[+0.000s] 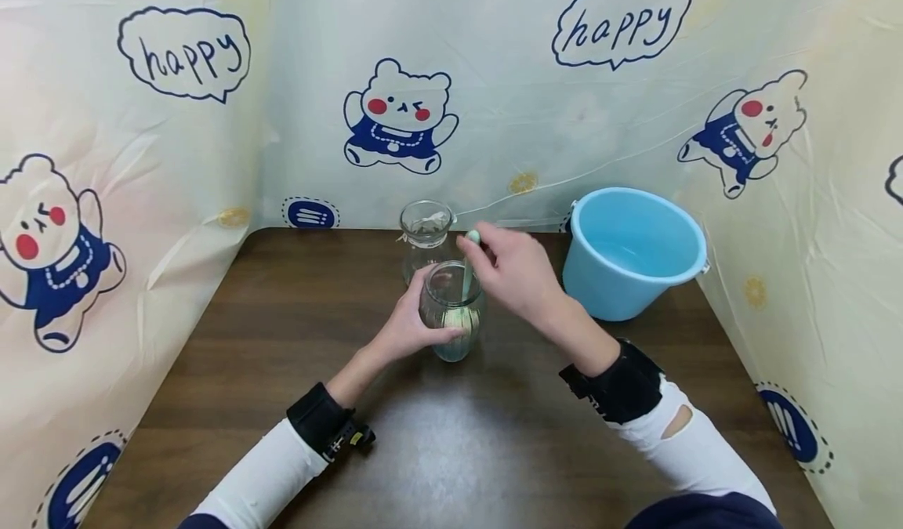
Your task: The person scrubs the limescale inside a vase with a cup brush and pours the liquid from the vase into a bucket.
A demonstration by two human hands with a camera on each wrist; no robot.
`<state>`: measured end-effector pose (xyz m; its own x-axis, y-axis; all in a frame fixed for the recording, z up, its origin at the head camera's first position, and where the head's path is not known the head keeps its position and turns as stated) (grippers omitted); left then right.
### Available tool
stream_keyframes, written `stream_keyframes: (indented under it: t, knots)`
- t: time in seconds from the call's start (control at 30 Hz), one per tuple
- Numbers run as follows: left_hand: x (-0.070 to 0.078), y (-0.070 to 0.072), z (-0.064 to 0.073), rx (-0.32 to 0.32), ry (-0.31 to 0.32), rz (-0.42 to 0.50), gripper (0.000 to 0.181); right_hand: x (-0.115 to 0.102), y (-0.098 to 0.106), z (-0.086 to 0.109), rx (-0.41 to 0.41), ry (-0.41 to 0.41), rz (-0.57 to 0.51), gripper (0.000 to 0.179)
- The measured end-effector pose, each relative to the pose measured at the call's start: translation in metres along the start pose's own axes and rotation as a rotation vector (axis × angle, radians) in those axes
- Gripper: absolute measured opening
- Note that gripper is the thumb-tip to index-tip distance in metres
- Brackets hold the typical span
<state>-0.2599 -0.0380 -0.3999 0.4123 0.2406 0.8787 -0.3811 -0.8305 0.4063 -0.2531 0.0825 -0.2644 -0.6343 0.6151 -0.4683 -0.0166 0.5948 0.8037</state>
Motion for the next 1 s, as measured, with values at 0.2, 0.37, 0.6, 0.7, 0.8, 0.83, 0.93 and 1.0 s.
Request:
stream_keyframes:
  t: [0.2,0.37,0.6,0.7,0.8,0.83,0.93,1.0]
  knots:
    - [-0.025,-0.005,-0.003,-0.005,0.017,0.014,0.097,0.011,-0.026,0.006,-0.091,-0.038,0.038,0.021]
    - [-0.037,-0.004,-0.006,0.025,-0.012,-0.016,0.1,-0.004,0.006,-0.001,0.0,0.018,0.089,0.024]
    - [-0.035,-0.004,-0.007,0.044,-0.029,-0.028,0.1,-0.005,0.03,0.0,0.089,0.028,0.094,0.022]
    - [-0.037,-0.005,-0.007,0.04,-0.023,-0.02,0.1,0.004,0.013,0.001,0.01,0.003,0.107,0.021]
    - [-0.038,-0.006,-0.007,0.032,-0.013,-0.021,0.1,0.011,0.002,0.002,-0.042,-0.028,0.117,0.021]
    - [-0.037,-0.006,-0.007,0.031,-0.01,-0.023,0.1,0.012,0.002,0.001,-0.048,-0.032,0.117,0.021]
    - [-0.025,-0.004,-0.006,0.036,-0.026,-0.018,0.098,0.008,0.011,-0.001,-0.038,-0.033,0.128,0.022]
    - [-0.014,-0.001,-0.003,0.043,-0.047,-0.007,0.096,0.003,0.02,-0.003,-0.021,-0.028,0.129,0.023]
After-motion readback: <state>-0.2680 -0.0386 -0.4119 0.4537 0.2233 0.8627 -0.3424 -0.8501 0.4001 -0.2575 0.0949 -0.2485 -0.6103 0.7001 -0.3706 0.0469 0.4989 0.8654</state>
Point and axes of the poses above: each hand's wrist, its own z-axis away from the middle knuckle, its own y-axis out of the back of the hand, x = y × z, the point moved 10 cm from there along -z, towards the middle knuckle, and after that the axes turned 9 degrees about -x, right-handed, at the moved point
